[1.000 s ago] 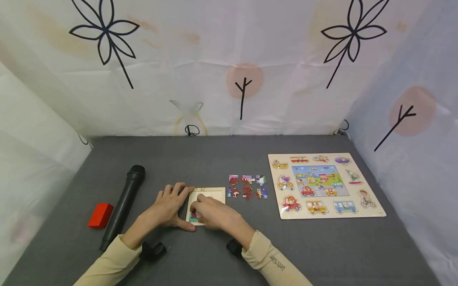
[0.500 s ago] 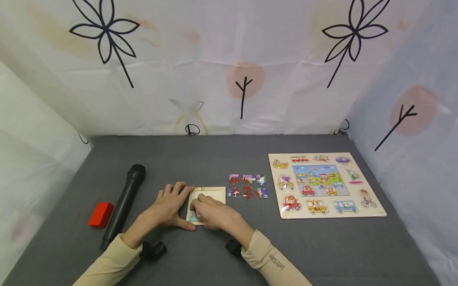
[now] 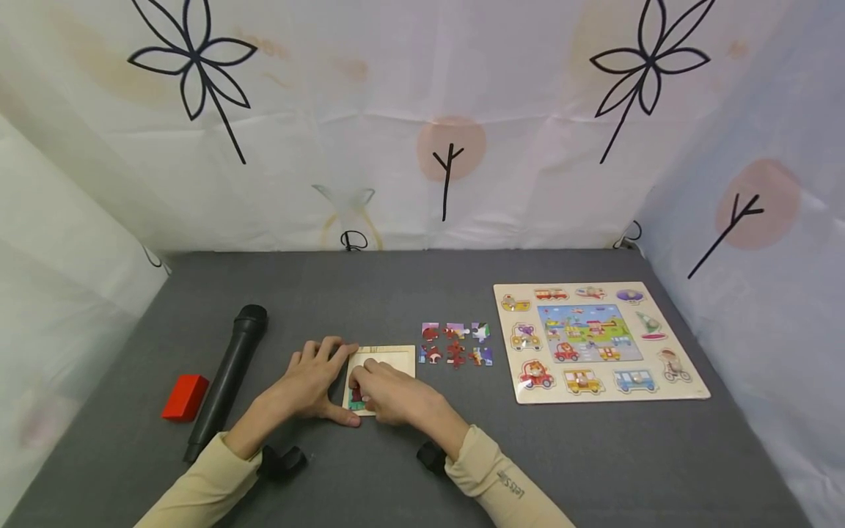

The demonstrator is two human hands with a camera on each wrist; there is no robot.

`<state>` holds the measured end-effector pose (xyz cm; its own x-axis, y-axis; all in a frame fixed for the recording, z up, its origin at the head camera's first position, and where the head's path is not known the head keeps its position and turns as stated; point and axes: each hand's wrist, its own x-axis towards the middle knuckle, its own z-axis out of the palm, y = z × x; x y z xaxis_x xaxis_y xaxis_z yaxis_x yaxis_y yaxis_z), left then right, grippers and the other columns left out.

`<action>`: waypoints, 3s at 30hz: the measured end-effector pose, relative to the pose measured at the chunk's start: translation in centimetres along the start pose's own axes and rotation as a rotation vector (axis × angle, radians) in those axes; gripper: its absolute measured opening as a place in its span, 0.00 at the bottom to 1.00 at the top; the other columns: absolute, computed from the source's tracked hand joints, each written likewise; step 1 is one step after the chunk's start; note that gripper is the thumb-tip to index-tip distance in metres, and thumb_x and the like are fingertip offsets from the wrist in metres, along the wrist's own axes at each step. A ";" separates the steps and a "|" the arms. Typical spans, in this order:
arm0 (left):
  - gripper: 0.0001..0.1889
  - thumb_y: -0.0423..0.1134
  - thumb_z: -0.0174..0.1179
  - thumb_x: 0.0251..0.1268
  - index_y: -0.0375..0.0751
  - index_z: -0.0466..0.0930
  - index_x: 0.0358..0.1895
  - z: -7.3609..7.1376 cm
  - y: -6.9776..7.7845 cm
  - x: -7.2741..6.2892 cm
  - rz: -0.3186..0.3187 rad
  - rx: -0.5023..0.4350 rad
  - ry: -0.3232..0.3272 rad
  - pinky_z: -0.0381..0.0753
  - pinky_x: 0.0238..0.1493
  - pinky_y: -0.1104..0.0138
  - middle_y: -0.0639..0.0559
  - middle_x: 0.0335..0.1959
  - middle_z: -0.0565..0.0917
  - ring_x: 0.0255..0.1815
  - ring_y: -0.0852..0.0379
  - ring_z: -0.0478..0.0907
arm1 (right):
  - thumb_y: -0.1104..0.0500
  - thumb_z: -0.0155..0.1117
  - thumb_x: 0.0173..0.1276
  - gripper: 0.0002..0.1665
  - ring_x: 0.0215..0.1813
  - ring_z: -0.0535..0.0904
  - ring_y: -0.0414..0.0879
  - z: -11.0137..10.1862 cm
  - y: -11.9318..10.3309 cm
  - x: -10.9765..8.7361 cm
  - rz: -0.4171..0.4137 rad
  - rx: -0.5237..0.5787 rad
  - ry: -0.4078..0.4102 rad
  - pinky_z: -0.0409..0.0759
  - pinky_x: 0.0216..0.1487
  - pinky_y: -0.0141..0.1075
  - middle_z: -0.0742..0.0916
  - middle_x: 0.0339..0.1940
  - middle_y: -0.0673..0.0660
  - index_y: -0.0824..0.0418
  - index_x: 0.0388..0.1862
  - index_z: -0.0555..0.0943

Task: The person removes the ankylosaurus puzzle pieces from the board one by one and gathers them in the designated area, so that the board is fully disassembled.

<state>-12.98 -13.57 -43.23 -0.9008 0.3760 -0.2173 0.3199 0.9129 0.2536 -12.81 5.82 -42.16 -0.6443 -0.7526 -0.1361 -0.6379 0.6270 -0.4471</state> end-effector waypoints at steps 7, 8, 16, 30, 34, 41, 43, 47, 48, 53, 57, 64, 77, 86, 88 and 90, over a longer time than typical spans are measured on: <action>0.60 0.72 0.78 0.35 0.51 0.62 0.75 0.2 -0.1 0.1 0.002 0.002 0.004 0.66 0.55 0.46 0.43 0.68 0.65 0.60 0.39 0.64 | 0.64 0.66 0.73 0.19 0.39 0.72 0.39 0.0 0.2 0.0 -0.002 0.060 -0.029 0.76 0.44 0.28 0.80 0.46 0.53 0.58 0.61 0.79; 0.60 0.72 0.78 0.35 0.51 0.62 0.75 0.2 -0.1 0.1 0.002 0.001 0.004 0.66 0.55 0.46 0.43 0.68 0.65 0.61 0.39 0.64 | 0.64 0.65 0.73 0.20 0.39 0.72 0.39 0.0 0.3 0.0 -0.011 0.068 -0.028 0.76 0.44 0.28 0.80 0.45 0.54 0.58 0.62 0.79; 0.61 0.73 0.77 0.36 0.51 0.62 0.76 0.2 -0.2 0.0 0.011 0.003 0.004 0.67 0.54 0.47 0.42 0.70 0.65 0.61 0.38 0.64 | 0.58 0.72 0.69 0.18 0.37 0.70 0.37 0.2 0.7 -0.2 -0.092 0.078 0.039 0.73 0.42 0.27 0.80 0.42 0.53 0.58 0.56 0.80; 0.62 0.73 0.78 0.35 0.50 0.62 0.76 0.1 -0.2 0.1 0.011 0.010 0.003 0.67 0.55 0.46 0.42 0.70 0.65 0.61 0.38 0.65 | 0.57 0.76 0.65 0.19 0.36 0.72 0.38 0.1 0.6 -0.3 -0.060 0.122 0.117 0.72 0.38 0.27 0.82 0.38 0.53 0.59 0.49 0.77; 0.62 0.73 0.78 0.34 0.50 0.62 0.76 0.1 -0.2 0.1 0.011 0.005 0.004 0.67 0.55 0.45 0.41 0.70 0.65 0.61 0.38 0.65 | 0.57 0.76 0.64 0.16 0.35 0.72 0.37 0.1 0.4 -0.3 -0.042 0.106 0.126 0.71 0.37 0.27 0.83 0.37 0.53 0.58 0.46 0.79; 0.61 0.72 0.78 0.35 0.49 0.62 0.76 0.1 -0.2 0.1 0.011 0.003 0.000 0.67 0.56 0.44 0.41 0.70 0.65 0.62 0.37 0.65 | 0.59 0.77 0.63 0.20 0.34 0.74 0.38 -0.1 0.2 -0.4 0.000 0.112 0.117 0.72 0.36 0.29 0.83 0.36 0.54 0.61 0.49 0.78; 0.61 0.72 0.78 0.35 0.49 0.62 0.76 0.1 -0.1 0.1 0.010 0.006 0.000 0.67 0.56 0.44 0.41 0.70 0.65 0.62 0.37 0.65 | 0.59 0.79 0.61 0.21 0.34 0.75 0.38 -0.1 0.2 -0.4 0.006 0.124 0.125 0.73 0.36 0.29 0.84 0.36 0.54 0.61 0.49 0.78; 0.62 0.73 0.78 0.35 0.50 0.62 0.76 0.1 -0.1 0.1 0.009 0.011 0.002 0.67 0.56 0.45 0.41 0.70 0.65 0.62 0.37 0.65 | 0.58 0.81 0.59 0.20 0.33 0.76 0.38 0.0 0.3 -0.2 0.002 0.125 0.143 0.74 0.36 0.28 0.86 0.34 0.54 0.61 0.45 0.81; 0.62 0.72 0.78 0.35 0.50 0.62 0.76 0.1 -0.1 0.1 0.010 0.010 0.003 0.67 0.56 0.45 0.41 0.70 0.65 0.62 0.37 0.65 | 0.58 0.81 0.58 0.19 0.33 0.76 0.38 0.0 0.3 -0.2 -0.002 0.118 0.144 0.73 0.36 0.27 0.86 0.34 0.53 0.60 0.45 0.82; 0.61 0.72 0.78 0.35 0.50 0.62 0.76 0.1 -0.1 0.1 0.012 0.004 0.005 0.67 0.55 0.45 0.41 0.70 0.65 0.62 0.37 0.64 | 0.56 0.80 0.58 0.20 0.33 0.72 0.36 0.1 0.3 0.1 -0.007 0.109 0.119 0.70 0.34 0.26 0.85 0.34 0.52 0.57 0.49 0.88; 0.61 0.72 0.78 0.35 0.50 0.62 0.76 0.1 -0.1 0.0 0.012 0.000 0.007 0.66 0.55 0.45 0.41 0.70 0.65 0.61 0.37 0.64 | 0.55 0.79 0.59 0.23 0.33 0.69 0.36 0.2 0.3 0.1 0.008 0.123 0.094 0.68 0.33 0.26 0.83 0.35 0.53 0.57 0.54 0.88; 0.61 0.72 0.78 0.36 0.50 0.62 0.76 0.1 -0.1 0.0 0.013 -0.002 0.006 0.66 0.55 0.46 0.41 0.70 0.64 0.61 0.38 0.64 | 0.58 0.79 0.59 0.18 0.34 0.73 0.37 0.3 0.4 -0.1 -0.015 0.144 0.115 0.71 0.35 0.26 0.82 0.36 0.53 0.57 0.48 0.86; 0.61 0.73 0.77 0.36 0.50 0.62 0.76 0.1 -0.1 -0.1 0.018 0.005 0.018 0.66 0.54 0.46 0.42 0.70 0.65 0.61 0.38 0.64 | 0.57 0.74 0.64 0.21 0.30 0.66 0.34 0.5 0.0 -0.1 -0.043 0.066 0.122 0.66 0.32 0.24 0.80 0.33 0.52 0.56 0.57 0.87; 0.62 0.73 0.77 0.36 0.50 0.61 0.77 0.1 -0.1 -0.1 0.006 0.013 -0.002 0.66 0.55 0.46 0.42 0.70 0.64 0.61 0.38 0.64 | 0.58 0.76 0.65 0.15 0.30 0.68 0.35 0.6 0.1 -0.4 -0.046 0.045 0.161 0.67 0.33 0.25 0.80 0.34 0.52 0.57 0.48 0.83; 0.62 0.73 0.77 0.36 0.49 0.61 0.77 0.1 -0.1 -0.1 0.009 0.018 0.001 0.67 0.54 0.46 0.42 0.70 0.65 0.60 0.38 0.65 | 0.57 0.76 0.65 0.15 0.31 0.69 0.35 0.5 0.1 -0.4 -0.044 0.055 0.161 0.68 0.33 0.25 0.81 0.35 0.53 0.57 0.48 0.83; 0.62 0.73 0.77 0.36 0.49 0.61 0.77 0.1 -0.2 -0.1 0.012 0.020 0.004 0.67 0.54 0.46 0.42 0.70 0.65 0.60 0.39 0.65 | 0.57 0.76 0.65 0.16 0.32 0.71 0.36 0.5 0.1 -0.4 -0.035 0.054 0.160 0.69 0.34 0.26 0.82 0.36 0.53 0.58 0.49 0.83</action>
<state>-12.94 -13.71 -43.37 -0.8980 0.3864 -0.2105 0.3366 0.9113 0.2373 -12.43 6.08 -42.63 -0.6835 -0.7296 0.0215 -0.6408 0.5857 -0.4963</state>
